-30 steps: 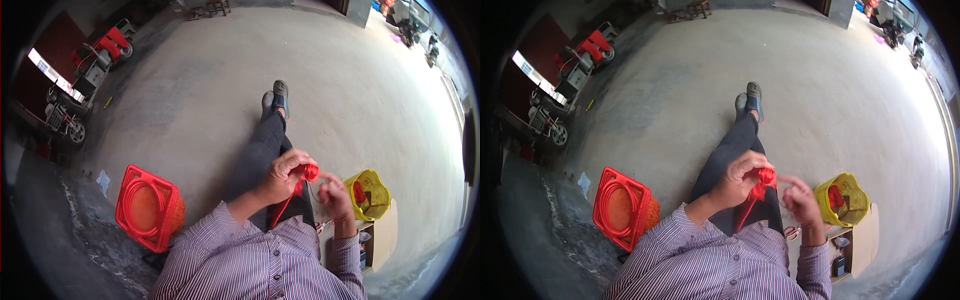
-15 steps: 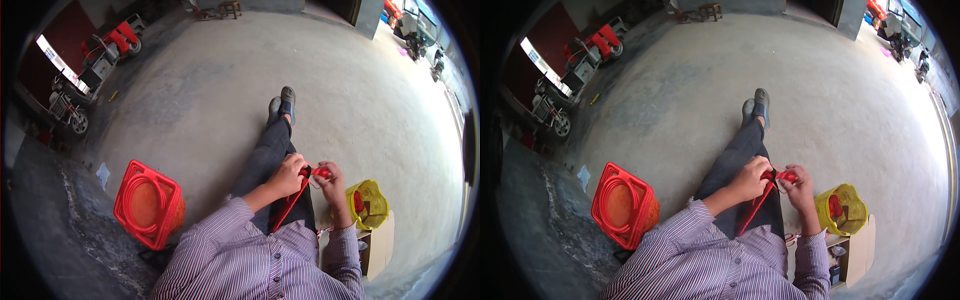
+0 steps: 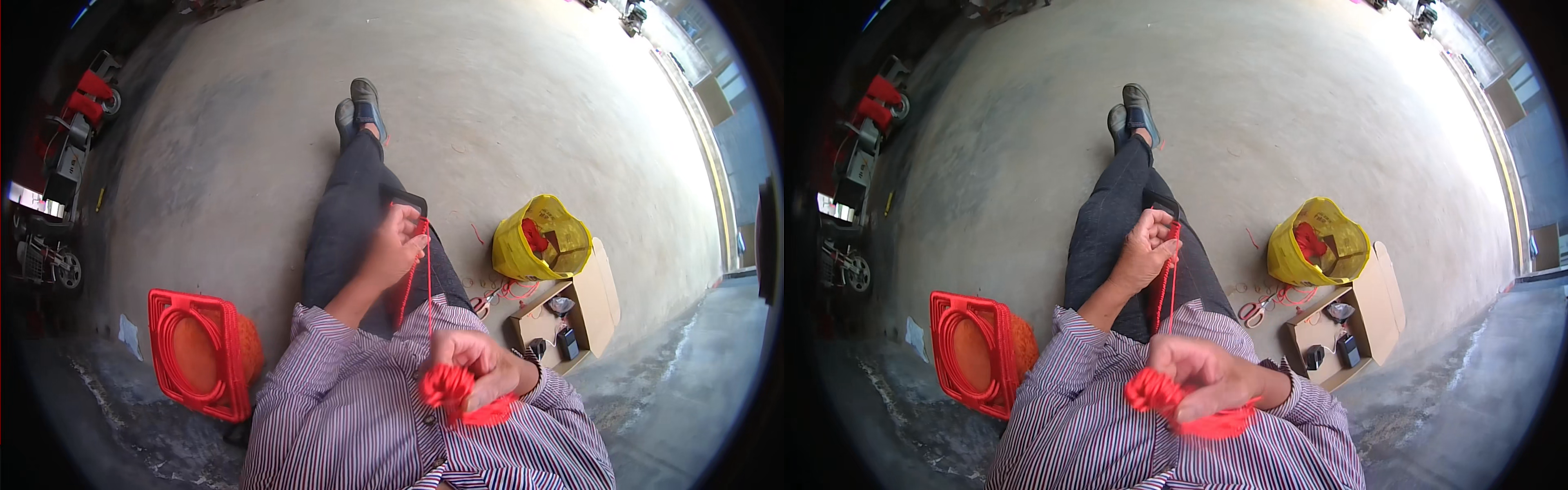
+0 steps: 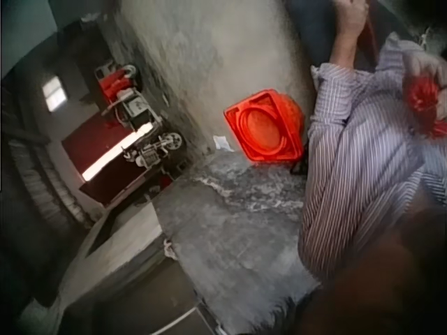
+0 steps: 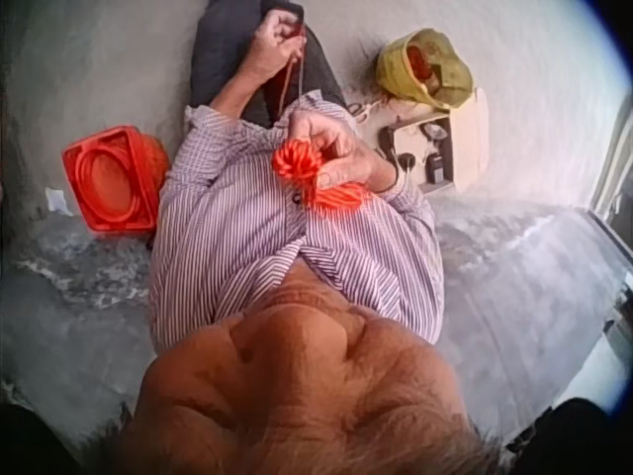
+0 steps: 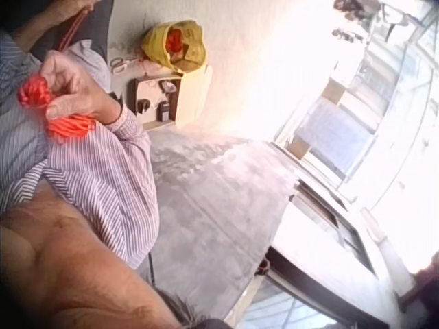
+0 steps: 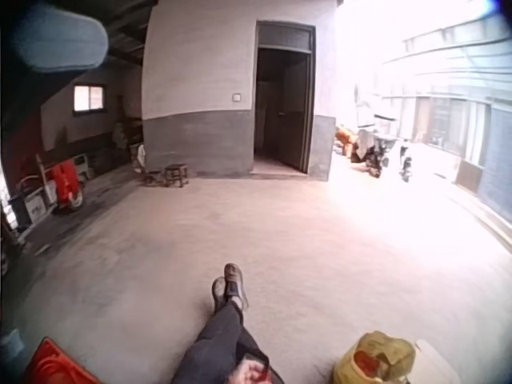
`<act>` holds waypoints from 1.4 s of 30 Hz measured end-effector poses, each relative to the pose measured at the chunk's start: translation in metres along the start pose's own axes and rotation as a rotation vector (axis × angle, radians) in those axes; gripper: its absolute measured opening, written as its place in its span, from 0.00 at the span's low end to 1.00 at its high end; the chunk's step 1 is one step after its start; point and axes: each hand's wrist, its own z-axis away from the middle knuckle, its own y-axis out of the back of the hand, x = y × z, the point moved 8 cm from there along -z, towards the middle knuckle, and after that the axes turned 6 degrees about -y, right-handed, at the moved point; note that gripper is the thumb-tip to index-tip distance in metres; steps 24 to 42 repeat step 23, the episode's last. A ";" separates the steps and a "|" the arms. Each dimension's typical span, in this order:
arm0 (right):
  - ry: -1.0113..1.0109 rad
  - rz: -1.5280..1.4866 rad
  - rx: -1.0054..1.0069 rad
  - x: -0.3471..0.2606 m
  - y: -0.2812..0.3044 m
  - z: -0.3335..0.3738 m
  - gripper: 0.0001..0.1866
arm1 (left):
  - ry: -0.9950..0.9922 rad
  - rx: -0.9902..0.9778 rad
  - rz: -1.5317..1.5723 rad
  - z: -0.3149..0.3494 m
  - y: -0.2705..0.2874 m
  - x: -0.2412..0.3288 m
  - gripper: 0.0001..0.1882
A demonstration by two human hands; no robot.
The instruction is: Wrapping red plastic cord around a circular plastic furniture frame to create a stool or chair part.
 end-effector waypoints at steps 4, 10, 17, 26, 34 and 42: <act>0.281 -0.050 -0.231 -0.029 -0.016 0.017 0.17 | 0.094 -0.101 -0.131 -0.003 -0.006 -0.005 0.10; 0.698 0.227 -0.556 -0.103 -0.022 0.027 0.14 | -0.608 0.302 -0.636 -0.001 0.003 0.074 0.07; 0.194 1.662 0.724 -0.106 0.138 -0.028 0.16 | 0.225 0.198 -0.007 -0.035 0.046 0.001 0.14; 0.054 0.958 0.652 -0.035 0.222 -0.077 0.21 | 0.203 0.218 -0.088 -0.045 0.048 -0.031 0.22; 0.054 0.958 0.652 -0.035 0.222 -0.077 0.21 | 0.203 0.218 -0.088 -0.045 0.048 -0.031 0.22; 0.054 0.958 0.652 -0.035 0.222 -0.077 0.21 | 0.203 0.218 -0.088 -0.045 0.048 -0.031 0.22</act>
